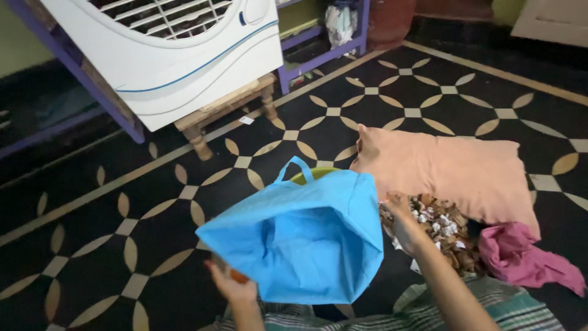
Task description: The person wipes the inside of a green bucket with a pink cloth, then unfolds a blue cloth and lines the bucket with it. They adjust the cloth to fit the bucket's shape and tuck the edges inside.
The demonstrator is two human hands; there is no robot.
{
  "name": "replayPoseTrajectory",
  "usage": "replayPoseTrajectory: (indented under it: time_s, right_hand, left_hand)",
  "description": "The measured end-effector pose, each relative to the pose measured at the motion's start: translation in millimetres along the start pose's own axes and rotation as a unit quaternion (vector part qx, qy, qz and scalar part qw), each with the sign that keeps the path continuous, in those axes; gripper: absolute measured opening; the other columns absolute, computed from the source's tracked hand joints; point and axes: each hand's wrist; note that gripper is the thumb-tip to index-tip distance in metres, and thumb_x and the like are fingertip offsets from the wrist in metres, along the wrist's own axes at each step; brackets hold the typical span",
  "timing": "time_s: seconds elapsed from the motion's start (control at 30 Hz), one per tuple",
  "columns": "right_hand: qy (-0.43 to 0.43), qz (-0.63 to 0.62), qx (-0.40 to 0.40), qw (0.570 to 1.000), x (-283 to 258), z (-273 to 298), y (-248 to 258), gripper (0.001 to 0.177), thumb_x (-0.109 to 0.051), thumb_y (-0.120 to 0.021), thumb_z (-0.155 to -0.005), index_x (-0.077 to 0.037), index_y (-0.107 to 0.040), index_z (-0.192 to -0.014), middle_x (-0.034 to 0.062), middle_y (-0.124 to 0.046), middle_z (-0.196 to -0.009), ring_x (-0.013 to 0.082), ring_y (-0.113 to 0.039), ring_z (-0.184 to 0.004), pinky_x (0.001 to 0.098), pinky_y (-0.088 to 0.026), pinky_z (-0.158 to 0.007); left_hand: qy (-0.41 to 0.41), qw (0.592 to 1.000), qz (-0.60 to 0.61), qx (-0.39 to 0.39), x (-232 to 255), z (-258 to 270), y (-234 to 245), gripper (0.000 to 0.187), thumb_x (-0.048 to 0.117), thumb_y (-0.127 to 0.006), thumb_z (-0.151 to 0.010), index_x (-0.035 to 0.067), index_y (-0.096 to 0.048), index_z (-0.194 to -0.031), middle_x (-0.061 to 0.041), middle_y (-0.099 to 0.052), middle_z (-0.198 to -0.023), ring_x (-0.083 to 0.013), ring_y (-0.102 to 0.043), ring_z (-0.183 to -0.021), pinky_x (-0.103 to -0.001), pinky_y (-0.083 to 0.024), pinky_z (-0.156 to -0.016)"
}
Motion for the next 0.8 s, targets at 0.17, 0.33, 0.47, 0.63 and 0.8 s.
replayPoseTrajectory:
  time_s: [0.17, 0.33, 0.47, 0.63, 0.8]
  right_hand:
    - [-0.015, 0.157, 0.029, 0.987, 12, 6, -23, 0.087, -0.042, -0.070, -0.087, -0.014, -0.022, -0.154, 0.0179, -0.047, -0.147, 0.0294, -0.050, -0.136, 0.0425, -0.044, -0.109]
    - [0.081, 0.191, 0.008, 0.978, -5, 18, -46, 0.104, -0.048, -0.073, -0.077, -0.021, -0.016, -0.160, 0.0212, -0.035, -0.158, 0.0383, -0.045, -0.141, 0.0501, -0.043, -0.110]
    - [0.242, 0.499, -0.214, 0.805, -22, 31, -68, 0.105, -0.044, -0.079, -0.086, -0.018, -0.019, -0.167, 0.0339, -0.013, -0.169, 0.0487, -0.003, -0.158, 0.0584, -0.014, -0.123]
    - [0.131, 0.731, -0.313, 0.592, -4, 48, -97, 0.141, -0.059, -0.097, -0.058, -0.019, -0.015, -0.165, 0.0293, -0.012, -0.167, 0.0491, -0.013, -0.147, 0.0564, -0.019, -0.117]
    - [0.276, 0.742, -0.216, 0.572, 37, 43, -94, 0.088, -0.048, -0.086, -0.070, -0.014, -0.051, -0.144, 0.0125, -0.060, -0.132, 0.0312, -0.060, -0.119, 0.0477, -0.044, -0.099]
  left_hand:
    - [-0.023, 0.974, -0.220, -0.050, -40, -28, 21, 0.077, 0.026, -0.069, -0.085, 0.022, -0.031, -0.152, -0.007, -0.052, -0.146, -0.0285, -0.054, -0.131, -0.047, -0.047, -0.107]
    - [-0.070, 0.967, -0.246, -0.011, -51, -29, 18, 0.063, 0.024, -0.069, -0.092, 0.003, -0.049, -0.148, -0.014, -0.061, -0.141, -0.0312, -0.059, -0.126, -0.045, -0.045, -0.106]
    - [-0.071, 0.988, -0.139, -0.019, -44, -7, 9, 0.064, 0.030, -0.064, -0.095, 0.004, -0.047, -0.150, -0.017, -0.058, -0.142, -0.0342, -0.058, -0.125, -0.050, -0.047, -0.103]
    - [-0.027, 0.982, -0.187, 0.020, -40, 21, -11, 0.065, 0.030, -0.057, -0.096, 0.009, -0.039, -0.155, -0.016, -0.051, -0.151, -0.0329, -0.054, -0.132, -0.049, -0.046, -0.107]
    - [-0.085, 0.944, -0.190, -0.256, -47, 39, -22, 0.063, 0.013, -0.049, -0.095, 0.000, -0.038, -0.156, -0.017, -0.043, -0.161, -0.0314, -0.049, -0.142, -0.044, -0.040, -0.115]
Point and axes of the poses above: each hand's wrist, its own z-axis away from the middle knuckle, its own y-axis out of the back of the hand, x = y × z
